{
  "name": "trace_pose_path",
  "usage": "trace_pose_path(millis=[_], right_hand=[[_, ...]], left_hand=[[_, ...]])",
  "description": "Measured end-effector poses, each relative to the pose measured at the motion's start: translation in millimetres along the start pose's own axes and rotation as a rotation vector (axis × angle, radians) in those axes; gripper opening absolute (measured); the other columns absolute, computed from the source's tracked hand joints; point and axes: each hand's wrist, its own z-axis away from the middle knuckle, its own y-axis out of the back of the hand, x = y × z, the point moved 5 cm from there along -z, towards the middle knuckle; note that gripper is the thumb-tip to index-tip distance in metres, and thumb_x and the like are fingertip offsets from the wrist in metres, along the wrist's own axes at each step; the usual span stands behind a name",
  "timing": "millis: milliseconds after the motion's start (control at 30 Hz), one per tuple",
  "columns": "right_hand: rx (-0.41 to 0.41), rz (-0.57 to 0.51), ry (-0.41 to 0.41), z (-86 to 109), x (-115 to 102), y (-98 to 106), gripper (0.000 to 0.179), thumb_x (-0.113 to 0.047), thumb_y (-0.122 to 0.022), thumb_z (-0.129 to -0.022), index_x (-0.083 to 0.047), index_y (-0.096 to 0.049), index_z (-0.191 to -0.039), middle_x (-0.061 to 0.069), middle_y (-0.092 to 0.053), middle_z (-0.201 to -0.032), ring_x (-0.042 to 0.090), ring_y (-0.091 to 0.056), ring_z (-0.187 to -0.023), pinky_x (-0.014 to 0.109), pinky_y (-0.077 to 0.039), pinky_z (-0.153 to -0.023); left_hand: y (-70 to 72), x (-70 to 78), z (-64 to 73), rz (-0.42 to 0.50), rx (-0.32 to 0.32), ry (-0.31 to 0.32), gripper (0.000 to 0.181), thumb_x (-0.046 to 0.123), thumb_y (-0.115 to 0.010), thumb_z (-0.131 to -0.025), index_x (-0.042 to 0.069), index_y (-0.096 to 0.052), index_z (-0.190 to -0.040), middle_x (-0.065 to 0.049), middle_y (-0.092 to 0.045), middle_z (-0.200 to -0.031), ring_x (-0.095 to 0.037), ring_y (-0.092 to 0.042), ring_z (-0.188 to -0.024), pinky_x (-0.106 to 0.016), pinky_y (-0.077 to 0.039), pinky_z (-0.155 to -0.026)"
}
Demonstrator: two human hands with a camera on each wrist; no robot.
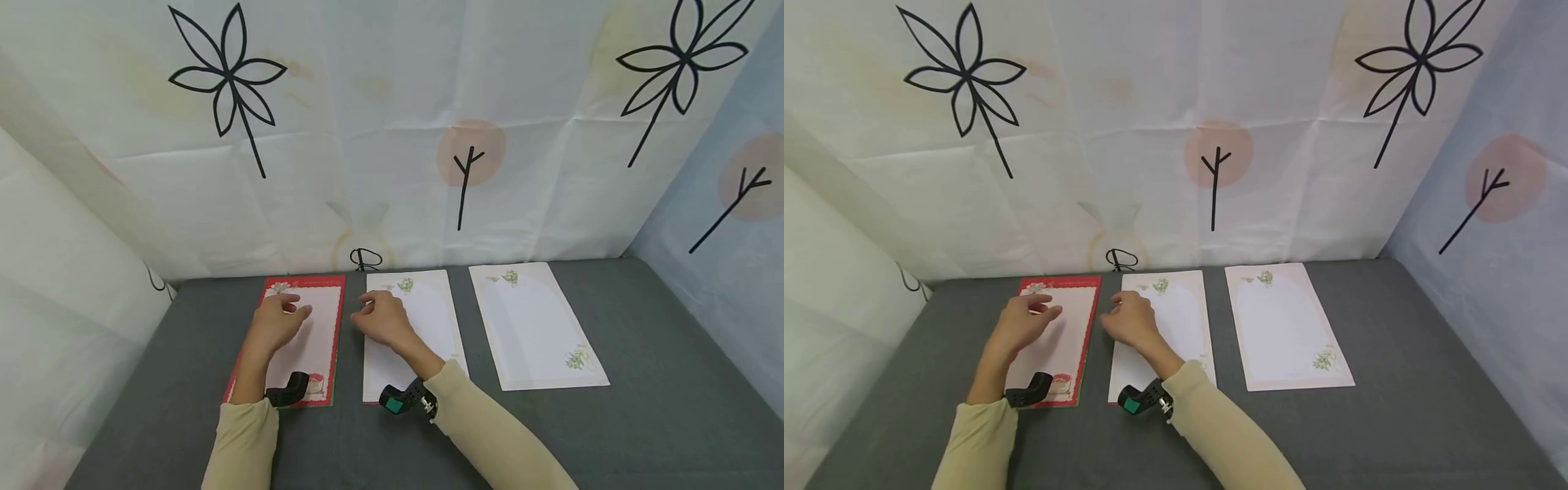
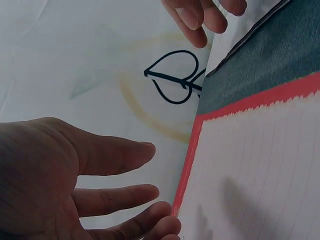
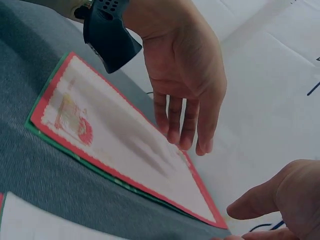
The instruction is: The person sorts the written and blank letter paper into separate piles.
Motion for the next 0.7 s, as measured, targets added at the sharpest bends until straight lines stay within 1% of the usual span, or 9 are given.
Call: trace_pose_path(millis=[133, 233, 400, 500, 600, 700], right_hand=[[0.026, 0.029, -0.002, 0.6, 5, 13, 0.041, -0.015, -0.074, -0.088, 0.003, -0.068, -0.124, 0.005, -0.072, -0.089, 0.013, -0.064, -0.069, 0.029, -0.048, -0.060], [0.044, 0.047, 0.000, 2.7, 9, 23, 0.040, -0.015, -0.073, -0.087, 0.002, -0.069, -0.124, 0.005, -0.072, -0.088, 0.013, -0.063, -0.068, 0.029, -0.047, -0.060], [0.067, 0.083, 0.002, 9.4, 16, 39, 0.041, -0.014, -0.072, -0.087, 0.001, -0.069, -0.125, 0.004, -0.072, -0.089, 0.012, -0.061, -0.063, 0.029, -0.046, -0.059], [0.086, 0.096, 0.003, 14.0, 22, 48, 0.041, -0.014, -0.073, -0.087, 0.001, -0.068, -0.125, 0.003, -0.072, -0.088, 0.011, -0.063, -0.062, 0.029, -0.046, -0.058], [0.111, 0.103, 0.010, 19.1, 28, 59, 0.040, -0.013, -0.073, -0.088, 0.001, -0.069, -0.125, 0.004, -0.072, -0.088, 0.012, -0.066, -0.066, 0.030, -0.048, -0.058], [0.135, 0.101, 0.011, 23.9, 35, 70, 0.040, -0.013, -0.073, -0.088, 0.001, -0.068, -0.125, 0.005, -0.072, -0.089, 0.016, -0.069, -0.072, 0.031, -0.049, -0.059]], left_hand=[[-8.9, 8.2, -0.5, 0.040, -0.009, -0.035, 0.050, 0.022, -0.063, -0.099, -0.008, -0.056, -0.138, -0.031, -0.059, -0.126, -0.044, -0.058, -0.117, -0.055, -0.051, -0.088], [-15.9, 12.0, -1.9, 0.075, -0.015, -0.042, 0.049, 0.022, -0.064, -0.099, -0.006, -0.056, -0.139, -0.028, -0.060, -0.124, -0.042, -0.058, -0.118, -0.052, -0.052, -0.086], [-28.5, 20.4, -3.7, 0.121, -0.021, -0.055, 0.048, 0.021, -0.065, -0.098, -0.004, -0.058, -0.138, -0.024, -0.061, -0.120, -0.038, -0.061, -0.113, -0.048, -0.054, -0.082], [-36.3, 25.8, -3.6, 0.154, -0.036, -0.065, 0.047, 0.020, -0.066, -0.098, -0.004, -0.058, -0.138, -0.022, -0.062, -0.117, -0.036, -0.063, -0.110, -0.046, -0.054, -0.079], [-43.5, 30.4, -3.4, 0.180, -0.054, -0.080, 0.047, 0.019, -0.066, -0.097, -0.003, -0.058, -0.138, -0.020, -0.063, -0.114, -0.035, -0.064, -0.107, -0.044, -0.054, -0.078], [-48.6, 34.2, -3.4, 0.200, -0.058, -0.091, 0.046, 0.017, -0.067, -0.096, -0.004, -0.060, -0.136, -0.019, -0.064, -0.111, -0.033, -0.064, -0.105, -0.042, -0.053, -0.077]])
